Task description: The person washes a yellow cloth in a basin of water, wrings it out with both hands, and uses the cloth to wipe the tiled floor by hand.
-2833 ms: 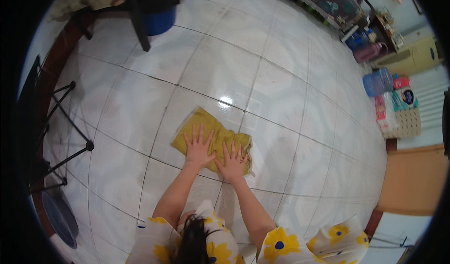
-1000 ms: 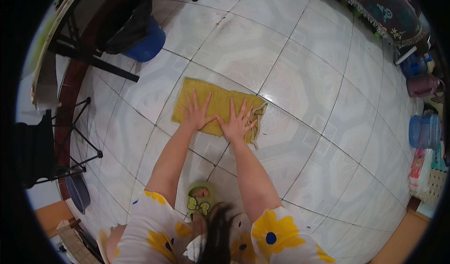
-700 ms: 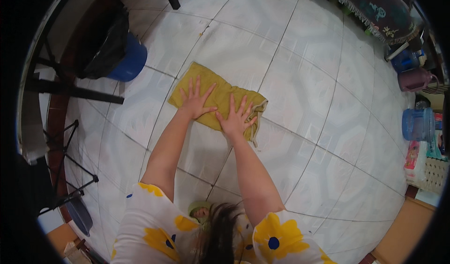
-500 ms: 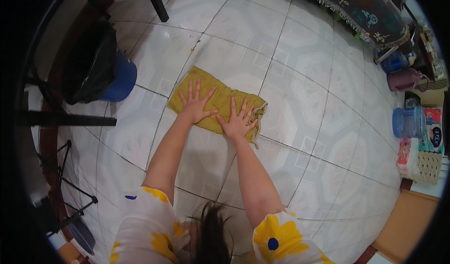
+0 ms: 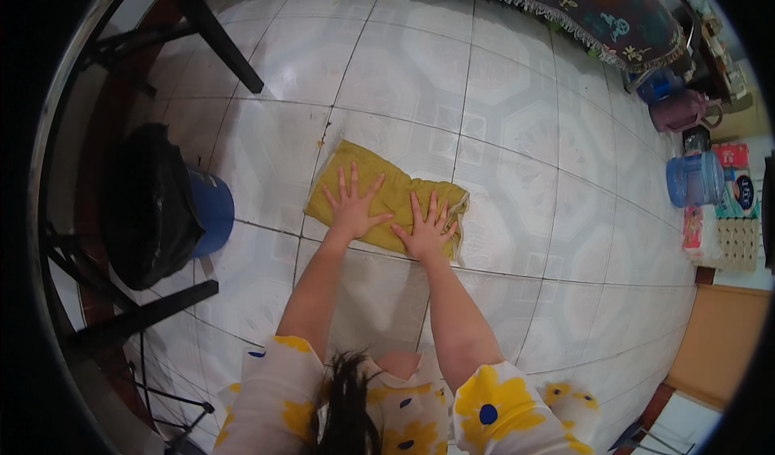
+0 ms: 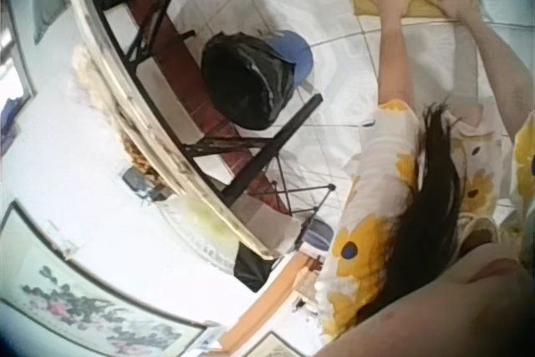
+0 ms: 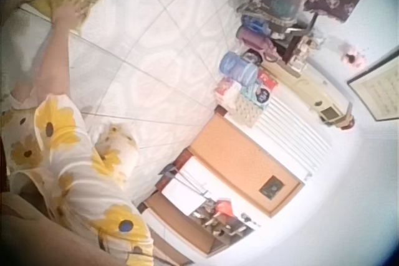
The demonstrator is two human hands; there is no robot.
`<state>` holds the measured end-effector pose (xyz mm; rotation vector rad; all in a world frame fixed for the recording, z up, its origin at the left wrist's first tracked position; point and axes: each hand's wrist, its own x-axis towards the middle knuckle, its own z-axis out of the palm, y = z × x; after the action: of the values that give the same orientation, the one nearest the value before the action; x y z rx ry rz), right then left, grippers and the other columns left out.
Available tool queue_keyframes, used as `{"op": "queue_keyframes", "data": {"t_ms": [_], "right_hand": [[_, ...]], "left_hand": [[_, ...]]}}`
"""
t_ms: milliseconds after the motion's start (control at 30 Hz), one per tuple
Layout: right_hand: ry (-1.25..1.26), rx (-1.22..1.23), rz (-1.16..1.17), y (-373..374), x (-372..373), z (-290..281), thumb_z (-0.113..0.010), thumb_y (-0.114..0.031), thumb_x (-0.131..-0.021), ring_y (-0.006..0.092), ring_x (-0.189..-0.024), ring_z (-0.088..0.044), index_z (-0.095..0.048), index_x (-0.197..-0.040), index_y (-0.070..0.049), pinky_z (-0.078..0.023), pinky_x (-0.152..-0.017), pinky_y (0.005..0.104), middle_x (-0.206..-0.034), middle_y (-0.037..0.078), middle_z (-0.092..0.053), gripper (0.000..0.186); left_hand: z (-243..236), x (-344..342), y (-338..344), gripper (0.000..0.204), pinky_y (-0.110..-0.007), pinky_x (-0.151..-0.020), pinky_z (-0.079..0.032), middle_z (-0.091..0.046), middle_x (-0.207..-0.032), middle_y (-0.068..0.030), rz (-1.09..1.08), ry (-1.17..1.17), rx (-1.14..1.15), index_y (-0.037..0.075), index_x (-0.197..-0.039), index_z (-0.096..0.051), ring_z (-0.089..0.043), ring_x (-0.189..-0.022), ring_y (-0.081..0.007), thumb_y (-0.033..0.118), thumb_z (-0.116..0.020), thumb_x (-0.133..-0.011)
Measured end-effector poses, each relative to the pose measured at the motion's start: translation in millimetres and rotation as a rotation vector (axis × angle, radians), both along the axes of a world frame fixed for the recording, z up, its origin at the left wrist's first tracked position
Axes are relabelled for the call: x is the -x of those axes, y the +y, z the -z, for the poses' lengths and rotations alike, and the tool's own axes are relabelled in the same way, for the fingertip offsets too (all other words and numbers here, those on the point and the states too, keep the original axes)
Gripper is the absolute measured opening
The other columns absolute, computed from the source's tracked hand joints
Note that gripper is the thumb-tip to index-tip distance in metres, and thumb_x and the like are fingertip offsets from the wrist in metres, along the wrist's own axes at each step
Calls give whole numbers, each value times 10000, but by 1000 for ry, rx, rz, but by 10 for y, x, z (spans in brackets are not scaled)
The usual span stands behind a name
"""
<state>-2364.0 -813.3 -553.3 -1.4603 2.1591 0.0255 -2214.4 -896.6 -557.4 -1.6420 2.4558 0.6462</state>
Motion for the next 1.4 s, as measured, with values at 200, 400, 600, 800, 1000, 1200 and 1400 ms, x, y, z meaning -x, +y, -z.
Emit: {"op": "queue_keyframes", "data": {"t_ms": [200, 400, 600, 800, 1000, 1200, 1400], "right_hand": [[-49, -12, 57, -82, 0, 1, -441, -626, -779, 329, -1346, 73, -55, -1394, -383, 20, -982, 637, -1478, 39, 97, 765], [-52, -80, 117, -190, -122, -87, -441, -612, -788, 335, -1343, 102, -1, -1400, -356, 27, -974, 649, -1471, 63, 134, 797], [-64, -60, 153, -255, -163, -68, -445, -606, -790, 351, -1337, 113, 7, -1401, -351, 27, -963, 661, -1465, 83, 153, 801], [-54, -37, 121, -306, -179, -91, -454, -596, -791, 352, -1338, 100, -17, -1404, -343, 12, -960, 665, -1469, 84, 129, 795], [-22, 3, 117, -410, -136, -83, -460, -597, -788, 344, -1340, 102, -44, -1405, -340, 7, -965, 659, -1470, 80, 125, 788], [-41, -57, 103, -545, -68, -121, -461, -630, -767, 334, -1339, 115, -50, -1402, -354, 11, -958, 665, -1472, 73, 119, 805], [-31, -51, 3, -782, 175, -70, -466, -627, -765, 326, -1340, 113, -50, -1400, -363, 28, -963, 655, -1474, 57, 119, 803]], "left_hand": [[-30, 63, -275, 921, -688, -943, 30, 126, -1466, -106, 41, 17, -5, 432, -1368, -171, 138, -1329, -363, 722, -566, -588], [-36, 10, -461, 949, -664, -964, 38, 105, -1472, -83, 74, 27, -27, 453, -1355, -192, 107, -1340, -345, 733, -590, -540], [-50, 19, -581, 956, -647, -976, 41, 79, -1476, -82, 120, 25, -18, 453, -1350, -217, 94, -1343, -338, 728, -604, -520], [-64, 6, -562, 932, -630, -990, 34, 46, -1480, -73, 84, 50, 12, 452, -1343, -242, 56, -1349, -326, 714, -610, -528], [-18, 53, -561, 882, -626, -995, 18, 13, -1482, -64, 29, 91, 91, 456, -1333, -265, 20, -1354, -303, 686, -612, -556], [-28, 79, -564, 877, -631, -991, 29, 25, -1482, -62, -22, 91, 61, 459, -1335, -254, 35, -1355, -304, 676, -614, -565], [-12, 249, -643, 894, -653, -974, 36, 57, -1479, -79, -127, 82, 53, 459, -1346, -218, 76, -1348, -328, 661, -620, -574]]}}
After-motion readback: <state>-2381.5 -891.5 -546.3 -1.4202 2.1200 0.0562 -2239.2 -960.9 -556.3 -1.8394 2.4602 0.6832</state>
